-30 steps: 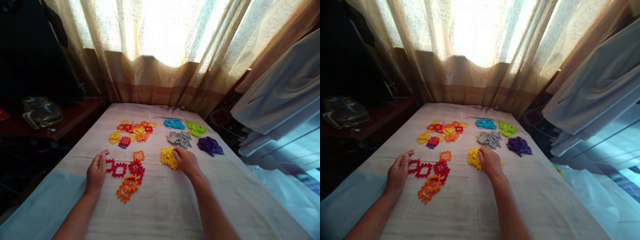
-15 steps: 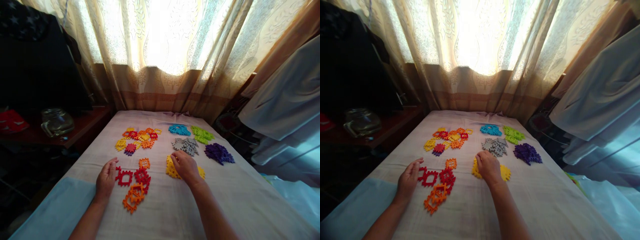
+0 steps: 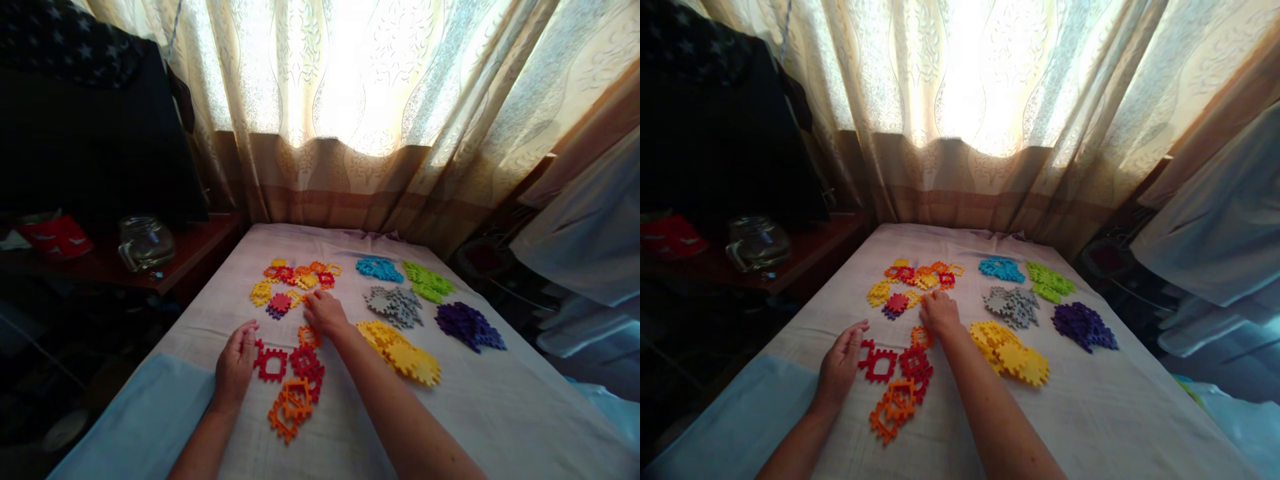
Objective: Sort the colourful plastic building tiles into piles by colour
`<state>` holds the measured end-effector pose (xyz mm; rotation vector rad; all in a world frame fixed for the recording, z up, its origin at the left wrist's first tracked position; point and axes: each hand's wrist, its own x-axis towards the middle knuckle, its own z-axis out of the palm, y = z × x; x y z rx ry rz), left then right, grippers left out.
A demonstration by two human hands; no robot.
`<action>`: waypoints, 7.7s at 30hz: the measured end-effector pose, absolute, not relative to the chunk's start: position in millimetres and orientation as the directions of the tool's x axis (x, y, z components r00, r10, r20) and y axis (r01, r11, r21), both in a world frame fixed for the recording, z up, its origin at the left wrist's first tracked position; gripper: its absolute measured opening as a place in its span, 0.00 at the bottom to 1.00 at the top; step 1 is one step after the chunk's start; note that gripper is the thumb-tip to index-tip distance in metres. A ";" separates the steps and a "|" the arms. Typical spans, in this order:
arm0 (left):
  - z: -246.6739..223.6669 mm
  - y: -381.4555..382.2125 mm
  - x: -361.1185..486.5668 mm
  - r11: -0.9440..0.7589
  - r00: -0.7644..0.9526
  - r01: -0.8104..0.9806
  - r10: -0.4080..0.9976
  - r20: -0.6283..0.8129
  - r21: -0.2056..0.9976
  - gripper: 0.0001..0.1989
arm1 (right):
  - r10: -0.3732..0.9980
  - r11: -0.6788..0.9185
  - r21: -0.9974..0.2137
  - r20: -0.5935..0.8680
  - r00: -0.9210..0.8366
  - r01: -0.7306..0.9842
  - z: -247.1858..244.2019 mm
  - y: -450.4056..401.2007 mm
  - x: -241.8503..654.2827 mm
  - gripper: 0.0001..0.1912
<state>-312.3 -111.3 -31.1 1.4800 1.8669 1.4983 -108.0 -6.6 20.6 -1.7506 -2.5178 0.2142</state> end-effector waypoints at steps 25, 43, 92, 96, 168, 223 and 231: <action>-24.3 -112.8 -309.4 -0.087 -0.394 0.488 0.866 0.309 0.868 0.23 | 0.877 0.475 -0.052 0.118 -0.466 0.879 48.3 -6.6 -124.9 0.16; -24.7 -112.3 -310.9 -0.060 -0.387 0.544 0.867 0.313 0.837 0.23 | 0.923 0.349 -0.285 0.272 -0.274 0.893 39.9 -56.7 -44.0 0.18; -32.4 -111.0 -313.4 -0.086 -0.406 0.490 0.858 0.315 0.867 0.22 | 0.957 0.291 -0.073 0.043 -0.288 0.954 36.3 32.7 -105.6 0.16; -27.3 -112.1 -313.3 -0.079 -0.391 0.514 0.865 0.315 0.854 0.23 | 0.976 0.192 -0.272 0.149 -0.156 0.943 46.1 -0.5 -59.3 0.16; -21.1 -113.7 -311.4 -0.020 -0.397 0.533 0.877 0.271 0.846 0.27 | 0.982 0.139 -0.160 0.152 -0.115 0.977 63.6 -88.1 71.0 0.11; -28.2 -110.5 -312.9 -0.072 -0.396 0.502 0.867 0.304 0.862 0.23 | 0.881 0.471 0.115 -0.105 -0.461 0.874 67.8 9.1 -56.5 0.17; -27.6 -110.8 -313.6 -0.072 -0.377 0.516 0.876 0.302 0.853 0.24 | 0.890 0.449 -0.073 -0.050 -0.453 0.891 81.0 -4.2 -39.9 0.16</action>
